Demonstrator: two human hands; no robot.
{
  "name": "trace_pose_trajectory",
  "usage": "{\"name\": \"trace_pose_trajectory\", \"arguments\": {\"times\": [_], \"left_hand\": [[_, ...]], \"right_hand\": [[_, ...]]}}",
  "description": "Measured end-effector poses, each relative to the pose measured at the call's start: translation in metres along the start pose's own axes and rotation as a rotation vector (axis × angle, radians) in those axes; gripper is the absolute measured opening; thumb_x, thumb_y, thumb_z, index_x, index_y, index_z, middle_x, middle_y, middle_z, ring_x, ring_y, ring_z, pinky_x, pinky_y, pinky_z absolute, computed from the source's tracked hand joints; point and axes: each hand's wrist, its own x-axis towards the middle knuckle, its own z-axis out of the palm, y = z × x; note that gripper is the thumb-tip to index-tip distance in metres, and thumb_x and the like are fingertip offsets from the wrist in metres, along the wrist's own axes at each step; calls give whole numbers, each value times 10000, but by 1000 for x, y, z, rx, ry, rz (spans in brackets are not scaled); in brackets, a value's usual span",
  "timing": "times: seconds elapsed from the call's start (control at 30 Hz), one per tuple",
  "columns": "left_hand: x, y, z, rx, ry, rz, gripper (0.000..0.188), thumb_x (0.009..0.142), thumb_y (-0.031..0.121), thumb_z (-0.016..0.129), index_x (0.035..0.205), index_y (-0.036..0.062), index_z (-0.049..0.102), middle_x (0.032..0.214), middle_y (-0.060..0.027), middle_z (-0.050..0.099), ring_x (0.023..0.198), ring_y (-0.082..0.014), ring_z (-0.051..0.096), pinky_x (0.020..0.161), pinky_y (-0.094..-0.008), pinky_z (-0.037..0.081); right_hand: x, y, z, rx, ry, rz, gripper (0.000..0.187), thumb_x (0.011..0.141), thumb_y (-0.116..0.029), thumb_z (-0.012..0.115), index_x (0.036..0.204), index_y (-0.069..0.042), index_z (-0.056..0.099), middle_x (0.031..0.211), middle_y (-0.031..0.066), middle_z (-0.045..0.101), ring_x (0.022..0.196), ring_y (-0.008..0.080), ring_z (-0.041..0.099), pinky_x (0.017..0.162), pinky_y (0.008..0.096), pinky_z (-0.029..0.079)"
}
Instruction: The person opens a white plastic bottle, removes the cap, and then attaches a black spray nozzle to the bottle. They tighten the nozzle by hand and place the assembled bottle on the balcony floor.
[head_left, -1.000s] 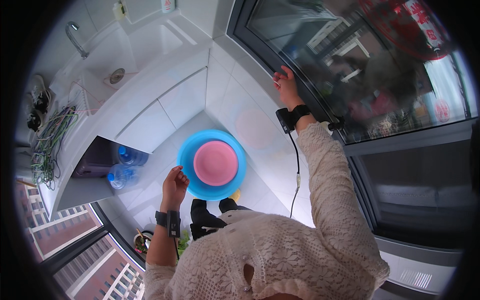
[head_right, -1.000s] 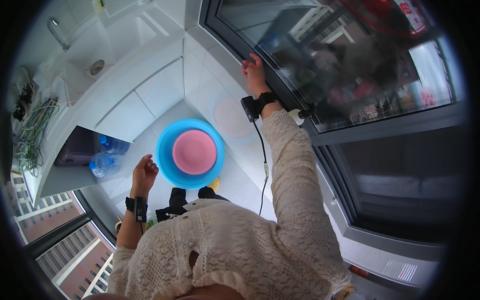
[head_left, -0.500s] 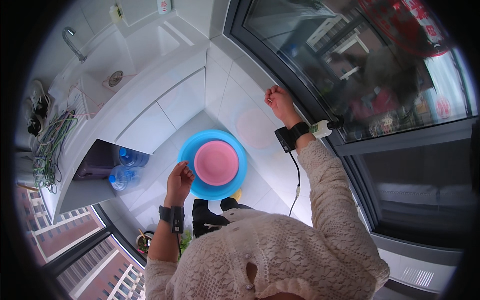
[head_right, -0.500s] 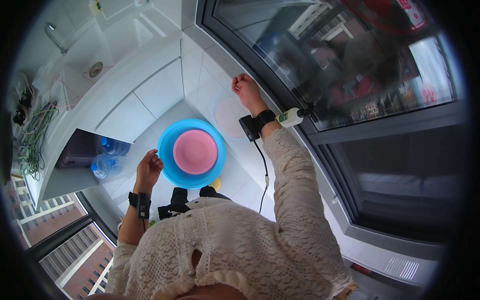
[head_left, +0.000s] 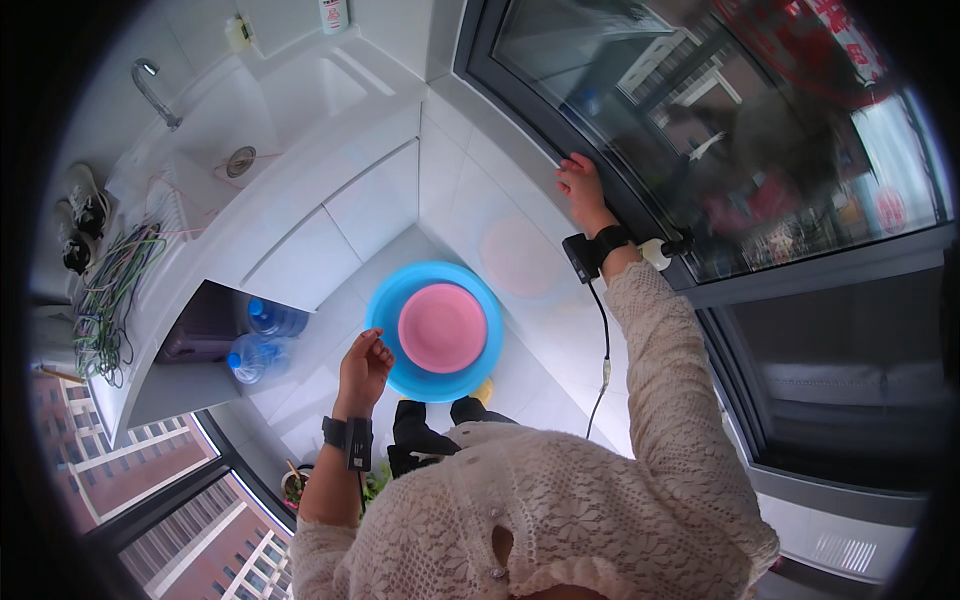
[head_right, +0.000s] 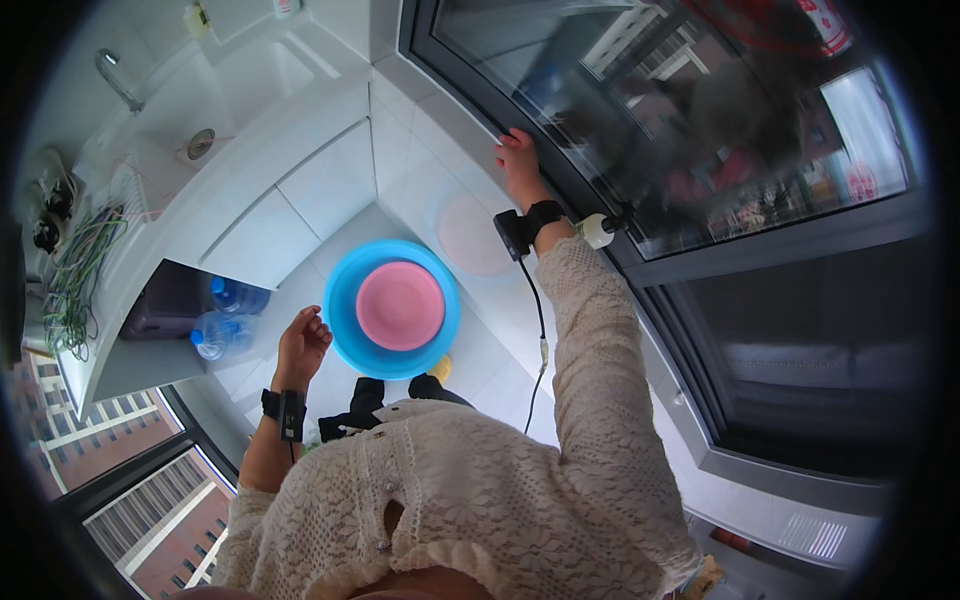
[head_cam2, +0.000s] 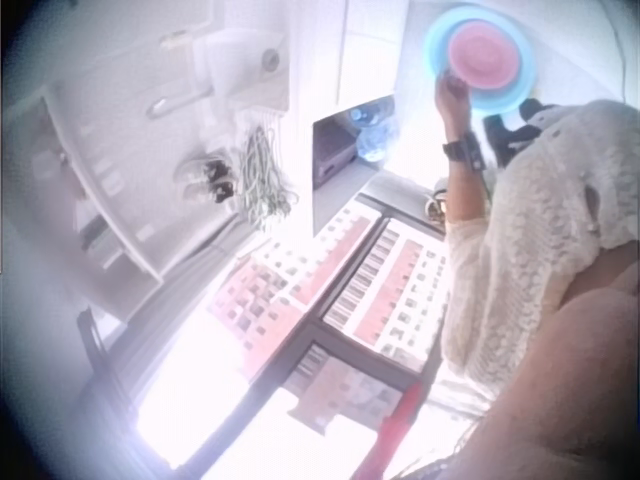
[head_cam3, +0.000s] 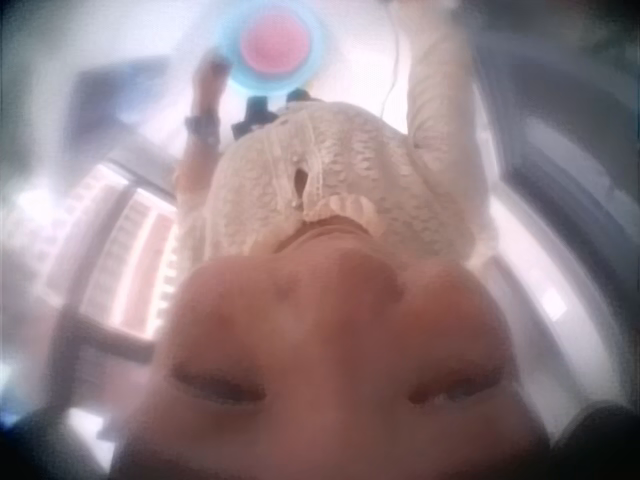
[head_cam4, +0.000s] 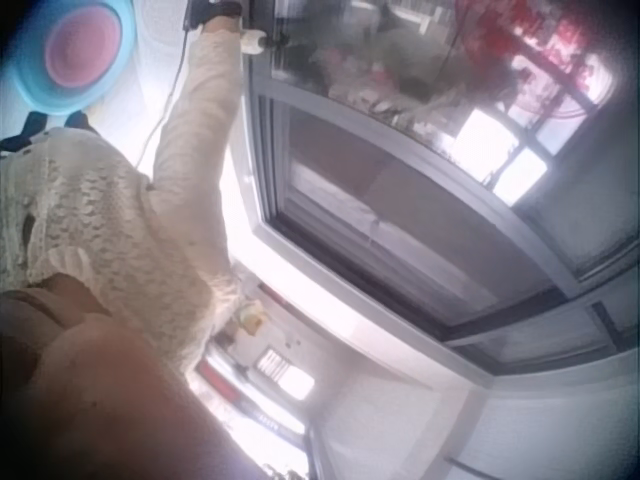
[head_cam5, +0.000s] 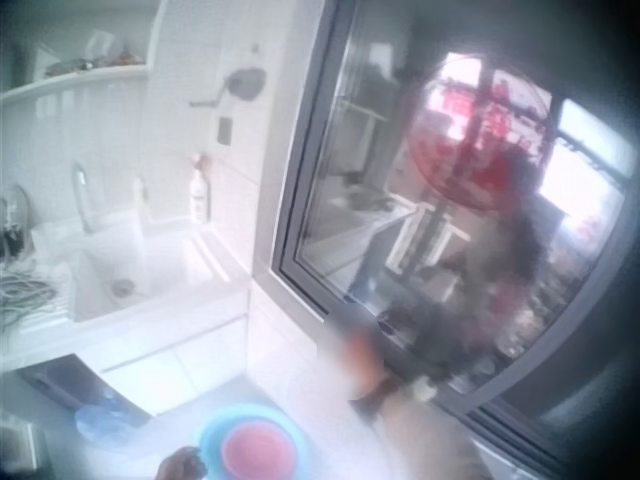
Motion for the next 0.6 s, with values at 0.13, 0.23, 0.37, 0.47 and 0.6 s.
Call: {"name": "trace_pose_trajectory", "arguments": {"times": [0.13,0.23,0.37,0.47,0.6], "left_hand": [[-6,1,-15,-15,19,22,89,925,124,512,920,43,550,642,9,449,603,-120,437,589,-264,390],[-10,2,-19,-35,38,25,88,924,122,513,918,42,550,639,11,449,600,-119,439,590,-265,394],[-8,8,-17,-49,3,7,89,923,122,514,917,40,550,641,10,449,602,-120,441,590,-266,398],[-2,15,-9,-23,-40,-23,87,924,129,519,934,48,550,660,-3,450,616,-133,447,597,-269,395],[10,21,6,48,-121,-78,120,915,155,556,958,44,558,654,-13,454,624,-152,452,604,-291,406]], "right_hand": [[23,3,5,-41,44,4,451,815,-23,582,1250,-75,475,1164,46,530,975,161,559,776,308,460],[26,-1,23,-147,-110,-3,351,831,-64,608,1176,-82,546,1080,27,585,935,142,576,780,294,460],[-8,-7,36,-348,-614,148,179,851,-138,638,1015,-67,632,922,26,644,859,117,604,775,262,474],[-53,1,35,-326,-679,198,174,854,-184,662,955,-42,647,860,48,658,797,118,623,749,251,492],[-96,16,27,-433,-643,187,210,859,-196,673,960,-15,633,834,61,656,750,137,641,725,252,513]]}}
